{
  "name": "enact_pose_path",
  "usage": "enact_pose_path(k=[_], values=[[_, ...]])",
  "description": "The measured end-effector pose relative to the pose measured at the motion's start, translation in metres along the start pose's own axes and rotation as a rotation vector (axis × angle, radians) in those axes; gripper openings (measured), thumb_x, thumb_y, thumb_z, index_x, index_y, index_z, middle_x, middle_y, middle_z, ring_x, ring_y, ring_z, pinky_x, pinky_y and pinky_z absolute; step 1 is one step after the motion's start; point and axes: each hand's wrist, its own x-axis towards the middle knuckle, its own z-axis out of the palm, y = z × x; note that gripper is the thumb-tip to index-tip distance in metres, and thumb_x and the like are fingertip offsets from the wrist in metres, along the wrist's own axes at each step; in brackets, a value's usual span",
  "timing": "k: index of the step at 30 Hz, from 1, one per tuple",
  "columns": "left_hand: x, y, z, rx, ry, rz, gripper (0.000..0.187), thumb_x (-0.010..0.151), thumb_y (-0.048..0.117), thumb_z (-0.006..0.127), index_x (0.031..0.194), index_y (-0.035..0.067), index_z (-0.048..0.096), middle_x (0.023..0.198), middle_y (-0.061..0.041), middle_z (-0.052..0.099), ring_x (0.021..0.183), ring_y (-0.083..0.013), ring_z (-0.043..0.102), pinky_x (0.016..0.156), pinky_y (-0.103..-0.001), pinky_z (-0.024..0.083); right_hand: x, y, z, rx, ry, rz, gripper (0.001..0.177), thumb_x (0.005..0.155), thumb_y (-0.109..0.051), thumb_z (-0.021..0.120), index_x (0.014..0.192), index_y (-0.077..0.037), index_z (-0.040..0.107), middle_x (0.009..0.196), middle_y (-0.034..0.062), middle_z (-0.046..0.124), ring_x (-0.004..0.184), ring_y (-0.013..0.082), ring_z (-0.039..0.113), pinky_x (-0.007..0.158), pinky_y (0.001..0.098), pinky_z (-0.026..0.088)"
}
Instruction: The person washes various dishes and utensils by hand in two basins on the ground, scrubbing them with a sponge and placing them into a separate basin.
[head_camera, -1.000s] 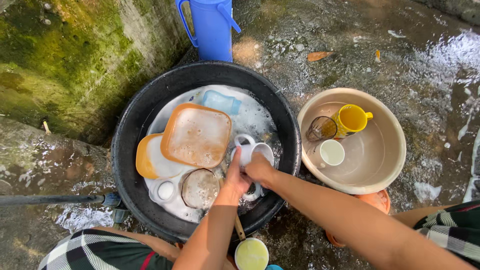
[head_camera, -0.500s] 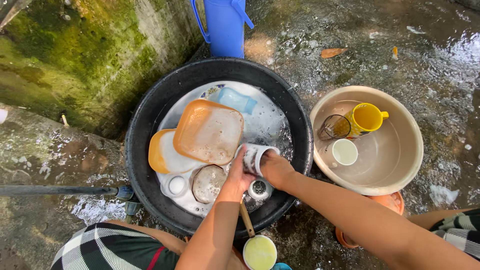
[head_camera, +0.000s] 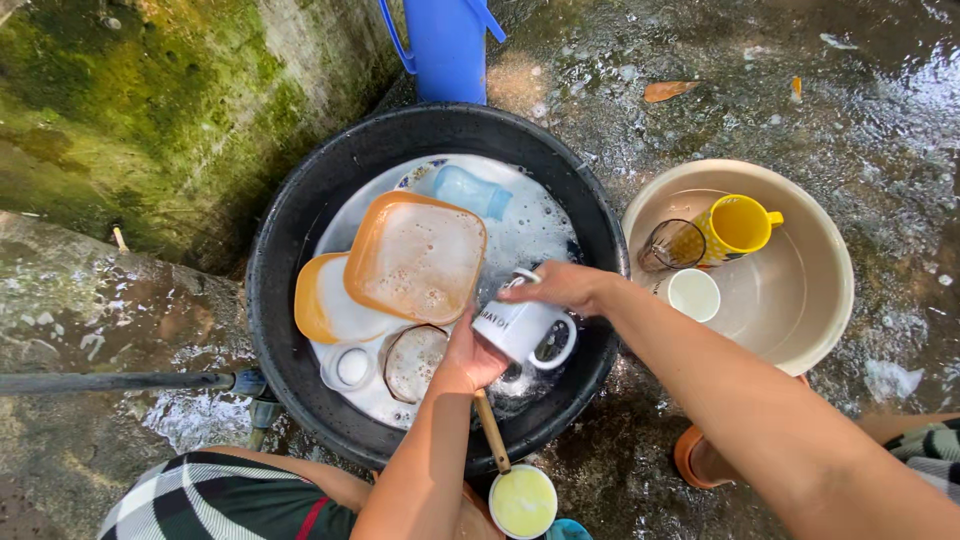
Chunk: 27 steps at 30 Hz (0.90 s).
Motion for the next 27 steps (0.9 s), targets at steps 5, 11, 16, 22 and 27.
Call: enact_pose_path(k=[5,11,16,22,27], values=[[0.049,-0.014,-0.009,0.34,-0.2,0.176,0.045,0.099,0.038,0.05,0.134,0.011,0.059,0.13,-0.01,0.067,0.113,-0.0262,0.065,0.1,-0.05,0.05,0.009,-0.009,0.019,0.5,0.042,0.081,0.047,0.085,-0.039,0.076,0.116,-0.004,0.068,0.101,0.0141,0.077,0.082,0.0233,0.075,0.077,0.0434,0.063],[0.078,-0.04,-0.023,0.695,0.021,0.177,0.035,0.103,0.027,0.049,0.136,0.018,0.054,0.13,0.0,0.062,0.111,-0.0178,0.059,0.096,-0.044,0.047,0.02,-0.023,-0.011,0.357,0.344,0.009,0.05,0.087,-0.038,0.075,0.108,0.008,0.069,0.095,0.0222,0.075,0.076,0.032,0.074,0.066,0.0485,0.062],[0.092,-0.068,-0.051,0.789,0.217,0.101,0.035,0.103,0.022,0.045,0.137,0.022,0.052,0.13,0.003,0.062,0.112,-0.0151,0.058,0.096,-0.045,0.046,0.044,0.011,-0.04,-0.173,0.446,-0.009,0.069,0.076,-0.044,0.087,0.108,0.014,0.066,0.092,0.022,0.076,0.077,0.032,0.077,0.067,0.0453,0.063],[0.086,-0.045,-0.069,0.302,0.497,0.041,0.052,0.102,0.041,0.04,0.136,0.007,0.057,0.127,-0.017,0.064,0.108,-0.0382,0.063,0.098,-0.061,0.052,0.088,0.083,-0.033,-0.381,0.446,0.046,0.07,0.071,-0.052,0.086,0.101,0.009,0.069,0.092,0.0227,0.075,0.082,0.0337,0.077,0.075,0.0453,0.062],[0.05,-0.045,-0.037,0.286,0.325,-0.038,0.061,0.099,0.056,0.041,0.136,0.009,0.056,0.137,-0.014,0.061,0.118,-0.041,0.061,0.1,-0.067,0.045,0.084,0.078,0.0,-0.809,0.677,-0.042,0.056,0.083,-0.057,0.072,0.089,-0.001,0.076,0.094,0.0231,0.073,0.091,0.0389,0.072,0.084,0.0495,0.056]])
